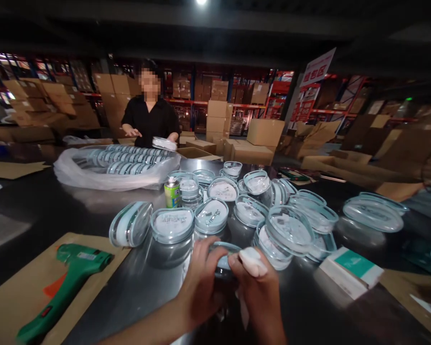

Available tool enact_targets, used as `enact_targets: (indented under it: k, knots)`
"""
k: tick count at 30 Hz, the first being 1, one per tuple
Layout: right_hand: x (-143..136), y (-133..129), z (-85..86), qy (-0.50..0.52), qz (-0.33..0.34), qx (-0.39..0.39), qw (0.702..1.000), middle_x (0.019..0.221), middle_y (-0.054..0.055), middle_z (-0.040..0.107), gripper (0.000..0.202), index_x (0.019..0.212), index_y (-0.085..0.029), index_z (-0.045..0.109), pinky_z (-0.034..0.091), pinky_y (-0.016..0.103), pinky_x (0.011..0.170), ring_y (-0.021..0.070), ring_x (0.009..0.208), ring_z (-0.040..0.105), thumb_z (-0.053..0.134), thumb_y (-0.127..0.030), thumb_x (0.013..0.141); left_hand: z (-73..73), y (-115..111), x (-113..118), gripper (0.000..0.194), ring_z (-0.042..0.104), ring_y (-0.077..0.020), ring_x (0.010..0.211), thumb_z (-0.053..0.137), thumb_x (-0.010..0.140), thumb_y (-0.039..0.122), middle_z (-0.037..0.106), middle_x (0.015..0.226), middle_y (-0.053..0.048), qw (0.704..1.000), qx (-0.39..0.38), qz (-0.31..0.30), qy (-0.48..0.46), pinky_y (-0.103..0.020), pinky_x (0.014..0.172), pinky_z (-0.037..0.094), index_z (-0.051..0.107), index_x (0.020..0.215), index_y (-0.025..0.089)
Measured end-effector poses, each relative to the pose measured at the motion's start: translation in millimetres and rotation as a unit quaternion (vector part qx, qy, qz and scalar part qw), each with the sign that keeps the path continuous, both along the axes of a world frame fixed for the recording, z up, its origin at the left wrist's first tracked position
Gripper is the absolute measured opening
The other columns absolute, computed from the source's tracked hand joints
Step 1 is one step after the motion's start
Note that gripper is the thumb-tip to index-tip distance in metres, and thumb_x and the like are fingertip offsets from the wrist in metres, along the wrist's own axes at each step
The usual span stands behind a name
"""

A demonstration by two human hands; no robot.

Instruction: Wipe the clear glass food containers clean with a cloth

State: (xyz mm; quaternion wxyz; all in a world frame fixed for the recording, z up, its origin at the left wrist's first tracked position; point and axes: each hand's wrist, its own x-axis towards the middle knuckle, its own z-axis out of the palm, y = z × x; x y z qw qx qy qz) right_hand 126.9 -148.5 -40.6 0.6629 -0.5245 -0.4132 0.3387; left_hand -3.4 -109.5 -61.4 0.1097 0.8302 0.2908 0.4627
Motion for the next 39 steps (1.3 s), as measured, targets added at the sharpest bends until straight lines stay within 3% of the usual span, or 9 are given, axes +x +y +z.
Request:
enact_targets:
  k: [3,6,11,19,23,26,30,35,39]
  knots:
    - [-1.2,1.8,5.0,0.007,0.005,-0.001,1.0,0.062,-0.005,0.047,0.031,0.068,-0.019,0.05,0.034,0.023,0.051,0.0112,0.057,0.039,0.073,-0.04,0.07,-12.2,10.8,-5.6,0.031,0.046,-0.0345,0.126,0.055,0.075,0.009,0.048,0.133,-0.018,0.995,0.098,0.012,0.007,-0.062,0.099,0.042,0.051,0.104,0.02]
    - [-3.7,2.7,8.0,0.016,0.01,0.009,1.0,0.061,-0.005,0.045,0.031,0.066,-0.019,0.05,0.034,0.023,0.05,0.0108,0.056,0.037,0.073,-0.041,0.069,-17.5,23.7,-15.8,0.013,0.045,-0.0317,0.129,0.052,0.086,0.02,0.049,0.135,-0.018,0.984,0.178,-0.007,0.026,-0.054,0.101,0.043,0.051,0.099,0.02]
    - [-9.2,2.4,13.4,0.021,-0.013,0.011,1.0,0.061,-0.004,0.047,0.033,0.067,-0.019,0.05,0.033,0.023,0.05,0.0116,0.057,0.039,0.072,-0.043,0.069,-15.0,35.8,-23.2,0.034,0.061,-0.0276,0.111,0.051,0.088,0.049,0.061,0.121,-0.02,0.972,0.232,0.011,0.04,-0.039,0.088,0.054,0.055,0.096,0.016]
    - [-0.3,3.2,13.8,-0.114,-0.043,0.019,0.992,0.056,-0.006,0.039,0.03,0.063,-0.021,0.043,0.028,0.021,0.046,0.0097,0.052,0.034,0.066,-0.038,0.074,-9.6,37.5,-11.9,0.008,0.053,-0.0274,0.123,0.054,0.082,0.025,0.059,0.123,-0.015,0.968,0.25,-0.018,0.032,-0.039,0.095,0.052,0.058,0.079,0.018]
    - [10.9,9.5,2.1,-0.238,-0.055,0.04,0.969,0.054,-0.006,0.043,0.025,0.063,-0.023,0.039,0.03,0.022,0.045,0.0111,0.051,0.038,0.06,-0.03,0.076,2.9,31.4,-8.7,0.02,0.053,-0.0255,0.121,0.048,0.076,0.012,0.061,0.122,-0.013,0.975,0.215,0.035,0.034,-0.041,0.097,0.05,0.062,0.089,0.018]
    - [17.2,14.1,-7.0,-0.267,-0.06,0.03,0.962,0.054,-0.005,0.046,0.024,0.063,-0.023,0.042,0.031,0.023,0.046,0.0118,0.051,0.041,0.057,-0.034,0.078,8.7,28.6,-7.6,0.017,0.054,-0.0251,0.119,0.05,0.076,0.01,0.066,0.116,-0.005,0.974,0.214,0.037,0.065,-0.046,0.105,0.041,0.063,0.075,0.021]
    - [21.6,17.1,-12.7,-0.214,-0.049,0.002,0.976,0.055,-0.004,0.046,0.024,0.062,-0.021,0.046,0.029,0.023,0.048,0.0122,0.054,0.039,0.061,-0.035,0.075,12.7,28.5,-6.8,0.016,0.055,-0.0237,0.117,0.054,0.078,0.013,0.068,0.112,0.0,0.973,0.207,0.038,0.096,-0.045,0.108,0.037,0.064,0.07,0.022]
    - [24.8,19.2,-5.3,-0.11,0.005,-0.009,0.994,0.06,-0.004,0.045,0.028,0.062,-0.021,0.045,0.034,0.025,0.052,0.0129,0.058,0.039,0.066,-0.037,0.072,20.7,27.9,-7.5,0.018,0.057,-0.026,0.112,0.058,0.078,0.019,0.068,0.112,-0.001,0.965,0.223,0.035,0.135,-0.048,0.105,0.037,0.062,0.061,0.022]
    - [22.8,19.6,-1.8,-0.033,0.045,-0.009,0.998,0.061,-0.005,0.041,0.033,0.065,-0.022,0.042,0.036,0.026,0.052,0.0126,0.057,0.037,0.066,-0.043,0.071,15.8,29.0,-12.9,0.015,0.056,-0.0274,0.113,0.056,0.078,0.018,0.065,0.118,-0.005,0.969,0.225,0.015,0.1,-0.05,0.102,0.04,0.06,0.064,0.02]
